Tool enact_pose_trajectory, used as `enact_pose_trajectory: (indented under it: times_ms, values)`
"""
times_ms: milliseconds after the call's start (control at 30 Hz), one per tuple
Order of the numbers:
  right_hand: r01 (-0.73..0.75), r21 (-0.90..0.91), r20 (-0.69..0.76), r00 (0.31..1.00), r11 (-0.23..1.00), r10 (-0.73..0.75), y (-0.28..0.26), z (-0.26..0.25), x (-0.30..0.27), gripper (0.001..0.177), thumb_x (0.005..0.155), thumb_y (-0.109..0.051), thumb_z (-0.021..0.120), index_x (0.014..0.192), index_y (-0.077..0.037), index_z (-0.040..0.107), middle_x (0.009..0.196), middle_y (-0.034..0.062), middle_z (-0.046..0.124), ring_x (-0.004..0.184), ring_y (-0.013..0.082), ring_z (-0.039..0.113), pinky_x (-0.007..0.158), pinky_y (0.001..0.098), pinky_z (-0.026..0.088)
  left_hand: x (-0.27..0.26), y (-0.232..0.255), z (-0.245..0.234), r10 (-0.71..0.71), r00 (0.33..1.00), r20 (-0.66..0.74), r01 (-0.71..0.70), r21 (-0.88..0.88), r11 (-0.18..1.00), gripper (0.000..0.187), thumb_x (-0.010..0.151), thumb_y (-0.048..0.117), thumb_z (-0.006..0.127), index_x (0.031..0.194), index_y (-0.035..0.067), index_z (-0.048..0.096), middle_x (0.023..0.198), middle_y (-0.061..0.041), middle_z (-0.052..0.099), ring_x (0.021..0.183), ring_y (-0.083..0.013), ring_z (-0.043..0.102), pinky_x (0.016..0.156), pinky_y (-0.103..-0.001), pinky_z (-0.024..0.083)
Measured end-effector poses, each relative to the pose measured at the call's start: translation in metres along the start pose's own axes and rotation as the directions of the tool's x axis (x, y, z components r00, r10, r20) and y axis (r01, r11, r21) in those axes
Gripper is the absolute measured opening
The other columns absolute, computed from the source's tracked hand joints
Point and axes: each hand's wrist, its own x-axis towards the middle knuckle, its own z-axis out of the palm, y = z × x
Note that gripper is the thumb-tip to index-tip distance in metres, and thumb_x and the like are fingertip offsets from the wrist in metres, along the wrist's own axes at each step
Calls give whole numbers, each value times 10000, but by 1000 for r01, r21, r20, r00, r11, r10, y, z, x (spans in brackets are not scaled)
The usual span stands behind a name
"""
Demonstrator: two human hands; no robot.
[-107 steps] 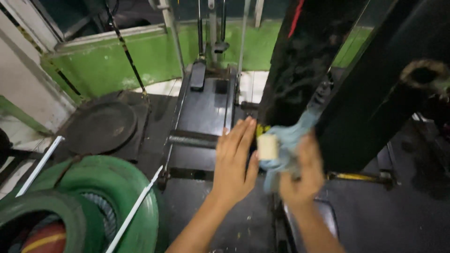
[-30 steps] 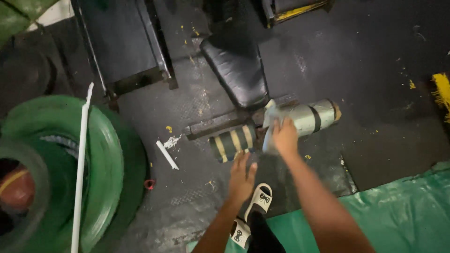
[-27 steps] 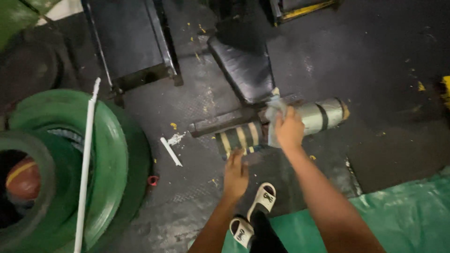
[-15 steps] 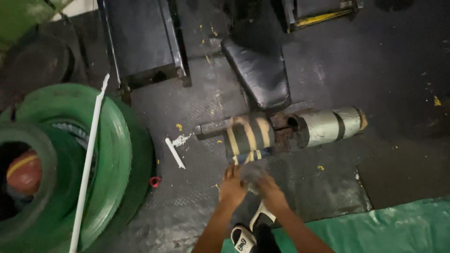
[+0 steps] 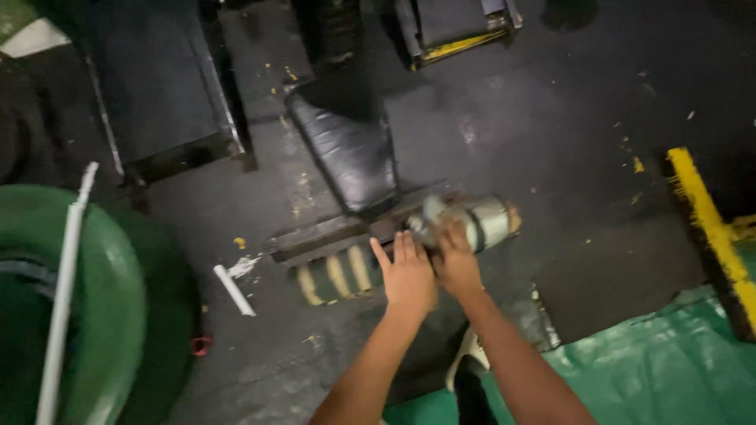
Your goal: Cleaning and wiping down various gym machines and seats using a cloth.
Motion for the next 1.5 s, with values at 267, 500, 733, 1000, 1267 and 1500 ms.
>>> enact_pose_trajectory:
  times_ms: [267, 500, 733, 1000, 1267, 1500]
  values:
    - [41, -12, 130, 991, 999, -39, 129, -18, 22, 669, 819, -53, 737, 1457, -148, 559, 1575, 152, 444, 1439, 343, 406, 1173, 482, 381, 71, 46, 58, -170, 914, 369, 86, 233, 969, 755, 908, 291, 650, 1585, 132, 357, 1622, -267, 233, 1499, -471, 215, 1145, -765, -5]
    - [187, 152, 103, 974, 971, -204, 85, -26, 34, 600, 792, -68, 662, 1382, -100, 558, 1566, 154, 455, 1467, 394, 404, 1212, 528, 313, 90, 36, 81, -314, 821, 478, 218, 246, 944, 576, 985, 354, 603, 1508, 168, 449, 1714, -220, 130, 1553, -436, 160, 1150, -753, 117]
    - [-582, -132, 440, 691, 803, 573, 139, -17, 108, 686, 1018, -204, 493, 1669, -220, 276, 1574, 184, 409, 1251, 406, 593, 1003, 502, 547, 103, -9, -1, -355, 788, 503, 421, -21, 907, 642, 939, 520, 617, 1473, 183, 500, 1550, -85, 452, 1439, -317, 409, 1184, -681, 205]
    - [243, 186, 258, 923, 952, -286, -50, 13, 201, 841, 728, -258, 783, 1487, -239, 422, 1612, 192, 263, 1471, 458, 229, 1121, 651, 247, 144, -127, 14, -558, 721, -412, 200, -647, 736, 507, 1067, 356, 560, 1476, 64, 495, 1528, -185, 513, 1398, -416, 486, 1180, -443, 366]
    - [191, -196, 394, 913, 962, -101, -73, 109, 229, 705, 925, -481, 581, 1560, -264, 366, 1662, 127, 203, 1516, 386, 172, 1166, 657, 114, 175, -183, 22, -368, 924, -102, 327, -286, 901, 707, 955, 551, 485, 1541, 159, 426, 1649, -79, 300, 1527, -399, 182, 1109, -765, 88]
    - [244, -186, 385, 909, 952, -158, -59, 130, 278, 653, 947, -515, 543, 1533, -241, 454, 1672, 65, 254, 1548, 320, 209, 1212, 644, 139, 227, -216, 41, -256, 952, -167, 169, -408, 897, 775, 972, 620, 461, 1614, 192, 383, 1699, 0, 312, 1589, -377, 172, 1158, -763, 7]
